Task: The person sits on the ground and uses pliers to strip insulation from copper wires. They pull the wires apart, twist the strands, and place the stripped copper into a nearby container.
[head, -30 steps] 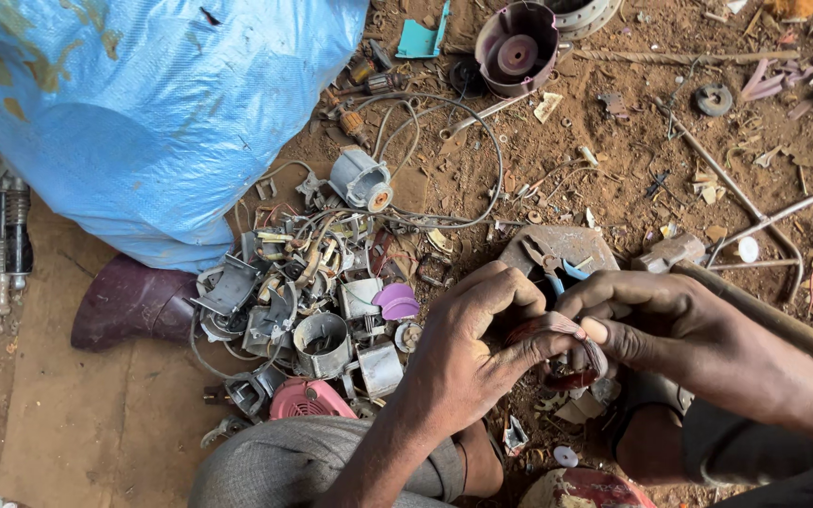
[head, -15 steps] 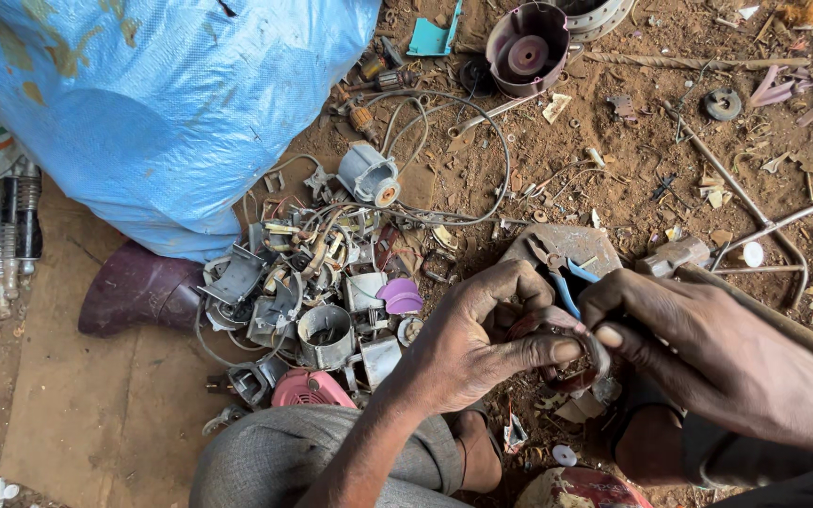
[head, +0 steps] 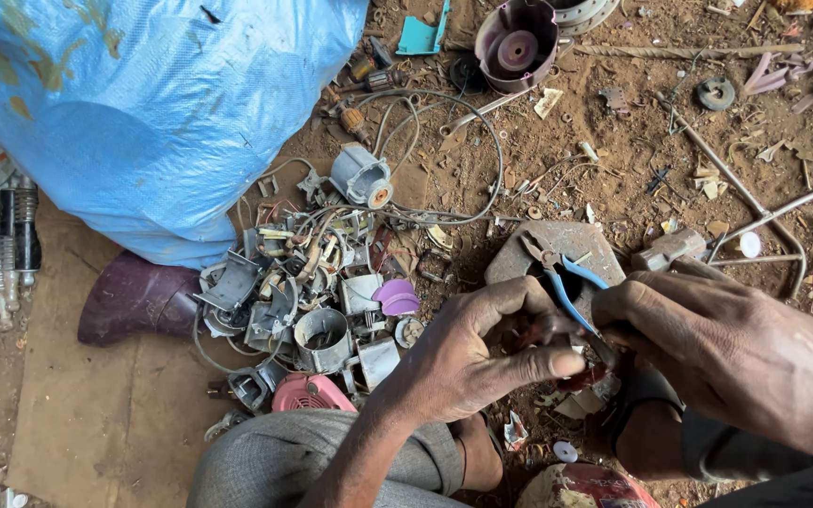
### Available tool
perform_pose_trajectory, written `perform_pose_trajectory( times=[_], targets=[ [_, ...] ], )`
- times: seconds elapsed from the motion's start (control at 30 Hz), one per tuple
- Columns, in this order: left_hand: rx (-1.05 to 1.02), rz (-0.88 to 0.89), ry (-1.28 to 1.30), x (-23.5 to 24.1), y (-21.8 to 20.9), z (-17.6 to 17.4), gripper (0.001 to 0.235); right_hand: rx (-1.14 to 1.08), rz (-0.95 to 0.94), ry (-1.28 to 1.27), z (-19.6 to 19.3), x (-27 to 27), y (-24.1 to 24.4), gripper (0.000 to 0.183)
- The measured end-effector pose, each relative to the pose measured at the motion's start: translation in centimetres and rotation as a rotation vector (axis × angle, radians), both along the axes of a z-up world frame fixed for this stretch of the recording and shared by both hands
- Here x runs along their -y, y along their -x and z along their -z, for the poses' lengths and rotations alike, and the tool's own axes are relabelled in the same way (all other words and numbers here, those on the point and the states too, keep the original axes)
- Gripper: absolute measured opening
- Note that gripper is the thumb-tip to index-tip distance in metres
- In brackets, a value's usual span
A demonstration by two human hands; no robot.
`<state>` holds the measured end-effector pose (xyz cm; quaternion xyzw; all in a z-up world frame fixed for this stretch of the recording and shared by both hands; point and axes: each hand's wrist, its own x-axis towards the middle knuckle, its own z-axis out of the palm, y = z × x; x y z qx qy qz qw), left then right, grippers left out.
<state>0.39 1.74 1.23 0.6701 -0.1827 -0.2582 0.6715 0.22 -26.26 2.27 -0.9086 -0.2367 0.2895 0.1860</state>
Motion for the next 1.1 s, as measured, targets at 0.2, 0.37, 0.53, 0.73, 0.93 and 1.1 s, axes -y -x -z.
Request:
perform_pose_trajectory(
  times=[0.2,0.37,0.53,0.73,0.93,1.1],
  targets=[
    [-0.149,-0.015,-0.023,0.3,-0.1,-0.1,0.049,0.256,-0.030,-0.354,-0.5,-0.4,0.3,0.041],
    [-0.110,0.020,0.113,0.2,-0.2,-0.3,0.049,0.366,0.028,-0.427,-0.8,-1.1,0.9,0.030],
    [-0.072,0.028,0.066,0.3,-0.1,-0.5,0.044,0.308,0.031,-0.469,-0.8,-0.7,0.5,0.026],
    [0.136,-0.045,-0.119,0.4,0.1,0.0,0.036,0.228,0.083,-0.441,0.1,-0.1,0.1,0.017],
    [0.040,-0.051,0.094,0.4,0.4,0.0,0.021,-0.307,0.514,-0.671,0.5,-0.1,0.8,0.022],
    [0.053,-0.075,0.065,0.4,0.2,-0.6,0.018,-0.467,0.682,-0.570,0.2,-0.8,0.1,0.023]
  ],
)
